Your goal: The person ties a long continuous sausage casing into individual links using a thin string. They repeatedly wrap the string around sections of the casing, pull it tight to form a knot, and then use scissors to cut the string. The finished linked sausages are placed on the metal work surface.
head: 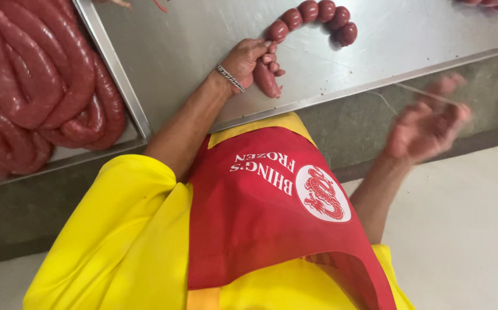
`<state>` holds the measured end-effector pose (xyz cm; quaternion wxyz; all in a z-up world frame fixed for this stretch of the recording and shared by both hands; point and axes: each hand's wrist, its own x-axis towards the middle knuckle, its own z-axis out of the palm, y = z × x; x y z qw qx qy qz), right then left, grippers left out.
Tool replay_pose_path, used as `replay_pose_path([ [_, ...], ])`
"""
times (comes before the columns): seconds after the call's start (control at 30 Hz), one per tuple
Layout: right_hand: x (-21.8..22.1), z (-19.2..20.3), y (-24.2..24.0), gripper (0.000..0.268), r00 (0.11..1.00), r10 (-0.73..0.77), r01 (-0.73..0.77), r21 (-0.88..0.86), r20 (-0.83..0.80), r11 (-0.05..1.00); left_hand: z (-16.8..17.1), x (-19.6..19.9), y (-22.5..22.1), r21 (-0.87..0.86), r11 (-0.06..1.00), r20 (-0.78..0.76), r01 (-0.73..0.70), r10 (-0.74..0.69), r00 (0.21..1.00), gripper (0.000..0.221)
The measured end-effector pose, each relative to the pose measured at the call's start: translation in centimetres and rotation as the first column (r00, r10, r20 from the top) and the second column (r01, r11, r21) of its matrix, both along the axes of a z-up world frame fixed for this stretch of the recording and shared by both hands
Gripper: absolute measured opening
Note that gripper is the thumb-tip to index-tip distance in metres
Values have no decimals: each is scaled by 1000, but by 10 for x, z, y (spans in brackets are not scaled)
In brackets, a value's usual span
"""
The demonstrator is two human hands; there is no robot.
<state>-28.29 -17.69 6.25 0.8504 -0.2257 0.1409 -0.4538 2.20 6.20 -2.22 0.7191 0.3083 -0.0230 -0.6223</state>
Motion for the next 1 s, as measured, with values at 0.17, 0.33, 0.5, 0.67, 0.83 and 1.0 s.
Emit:
replay_pose_path([
  [0.17, -43, 16, 24, 35, 459, 374, -694, -62, -806, 718, -7, 3, -4, 82, 995, -47, 59, -55, 997, 16],
  [0.33, -63, 15, 52, 34, 329, 325, -876, -158, -887, 457, -14, -11, -2, 111, 993, -38, 47, -43, 998, 14],
  [0.5, -67, -117, 61, 30, -93, 144, -592, 171, -985, 787, -18, -13, -14, 114, 991, 127, 66, -80, 989, 22],
  [0.67, -95, -81, 53, 27, 361, 278, -323, 160, -890, 933, -7, 1, -15, 30, 997, 43, 76, -77, 996, 22],
  [0.83, -31, -21, -35, 41, -95, -354, -749, -168, -930, 641, 20, 7, 1, 146, 960, 393, 241, -279, 876, 40],
  [1.0, 151, -64, -40, 116, -249, -692, -952, 41, -678, 302, -13, -2, -1, 159, 962, 574, 220, -271, 773, 40],
])
